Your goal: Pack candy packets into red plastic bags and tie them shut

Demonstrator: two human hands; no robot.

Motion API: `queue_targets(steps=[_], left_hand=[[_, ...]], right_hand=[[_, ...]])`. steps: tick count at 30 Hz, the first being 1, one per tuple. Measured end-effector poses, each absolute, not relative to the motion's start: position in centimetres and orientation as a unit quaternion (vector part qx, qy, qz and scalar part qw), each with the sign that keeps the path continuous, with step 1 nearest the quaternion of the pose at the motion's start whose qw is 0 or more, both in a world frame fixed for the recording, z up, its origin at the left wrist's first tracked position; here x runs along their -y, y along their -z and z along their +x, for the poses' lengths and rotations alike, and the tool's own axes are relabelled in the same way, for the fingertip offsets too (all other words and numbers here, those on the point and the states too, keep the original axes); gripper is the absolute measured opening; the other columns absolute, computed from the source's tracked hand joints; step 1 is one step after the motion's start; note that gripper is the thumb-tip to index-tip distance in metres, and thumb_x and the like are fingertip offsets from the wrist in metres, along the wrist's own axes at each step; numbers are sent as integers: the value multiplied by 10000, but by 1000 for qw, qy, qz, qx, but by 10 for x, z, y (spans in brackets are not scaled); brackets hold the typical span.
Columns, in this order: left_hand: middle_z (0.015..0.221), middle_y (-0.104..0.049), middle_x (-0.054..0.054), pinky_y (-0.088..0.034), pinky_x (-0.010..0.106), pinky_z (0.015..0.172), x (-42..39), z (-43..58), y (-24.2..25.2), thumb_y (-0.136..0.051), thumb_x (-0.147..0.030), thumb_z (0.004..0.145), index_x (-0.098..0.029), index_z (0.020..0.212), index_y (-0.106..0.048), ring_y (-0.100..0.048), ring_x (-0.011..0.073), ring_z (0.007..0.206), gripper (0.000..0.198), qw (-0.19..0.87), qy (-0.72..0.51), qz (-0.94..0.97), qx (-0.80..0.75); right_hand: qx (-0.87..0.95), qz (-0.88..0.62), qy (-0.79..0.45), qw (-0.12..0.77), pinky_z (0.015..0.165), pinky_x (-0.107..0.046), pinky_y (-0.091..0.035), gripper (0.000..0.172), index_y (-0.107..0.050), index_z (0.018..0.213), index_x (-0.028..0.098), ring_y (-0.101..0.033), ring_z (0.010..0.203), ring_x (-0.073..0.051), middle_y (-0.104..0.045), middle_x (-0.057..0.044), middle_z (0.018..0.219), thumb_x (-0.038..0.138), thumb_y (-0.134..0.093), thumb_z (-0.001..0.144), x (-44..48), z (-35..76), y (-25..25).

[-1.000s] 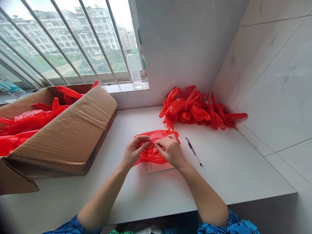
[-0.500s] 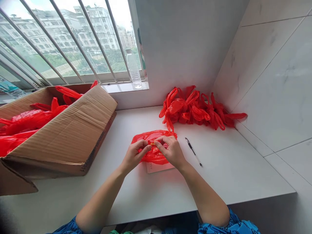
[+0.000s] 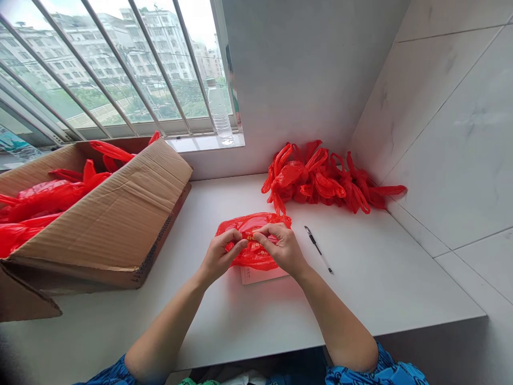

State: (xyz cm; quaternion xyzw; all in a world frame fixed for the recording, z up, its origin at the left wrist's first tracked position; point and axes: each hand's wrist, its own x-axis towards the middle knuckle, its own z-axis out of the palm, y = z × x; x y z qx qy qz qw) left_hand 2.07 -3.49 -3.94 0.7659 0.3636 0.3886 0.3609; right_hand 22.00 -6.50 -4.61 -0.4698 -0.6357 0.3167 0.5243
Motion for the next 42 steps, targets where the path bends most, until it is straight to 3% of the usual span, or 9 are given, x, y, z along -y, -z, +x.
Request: queue_targets(steps=[12,16,19,22,26,30,35,42], left_hand=[[735,-611,18,-434,242,627,36,22,39,-540,-386,970,-181,775,-541,-537,123,660,283,410,-388,753,-339],[793,-676,47,-466,256,675,32,18,41,-487,-383,990,-182,832,-613,-603,152,725,285,383,-360,773,-354],[884,-725,52,-467,271,697,27,12,49,-472,-346,981,-216,914,-677,-640,180,779,253,308,-293,817,-389],[872,-743,40,-420,262,627,24,9,61,-522,-286,931,-254,896,-703,-648,196,752,188,214,-216,854,-422],[844,-717,35,-333,245,532,27,13,74,-620,-251,852,-270,971,-680,-598,182,645,134,156,-224,852,-447],[794,-669,25,-302,241,518,29,20,80,-723,-264,788,-264,976,-667,-552,169,588,196,159,-255,830,-469],[845,-721,18,-375,248,598,27,22,74,-642,-241,861,-260,859,-700,-610,170,680,61,214,-289,810,-462],[872,-735,36,-471,263,674,28,23,59,-636,-256,879,-218,918,-719,-613,154,726,99,345,-400,751,-395]], right_hand=[[643,-470,-334,504,704,-295,-493,322,-658,837,221,-605,755,-179,-672,-8,771,462,-507,987,66,220,45],[695,-497,-217,471,699,-289,-479,303,-669,882,219,-636,740,-177,-712,-23,810,379,-452,1021,62,221,49],[738,-529,-94,408,649,-287,-455,308,-693,958,203,-667,724,-185,-741,-56,852,308,-414,1034,57,222,59],[763,-544,-50,345,629,-285,-463,300,-690,1093,190,-700,761,-201,-758,-81,932,251,-403,1031,52,221,68],[786,-528,-75,314,727,-319,-528,345,-600,1296,185,-715,885,-223,-749,-90,1067,183,-412,1006,52,222,73],[784,-536,-109,292,752,-335,-544,316,-623,1232,201,-714,906,-221,-742,-73,1080,145,-445,977,53,225,73],[775,-536,-168,291,771,-353,-544,207,-660,1090,210,-711,909,-219,-744,-63,1055,168,-519,945,55,224,65],[758,-493,-261,338,785,-357,-547,264,-631,1205,241,-683,904,-200,-706,-71,1135,250,-555,953,59,221,54]])
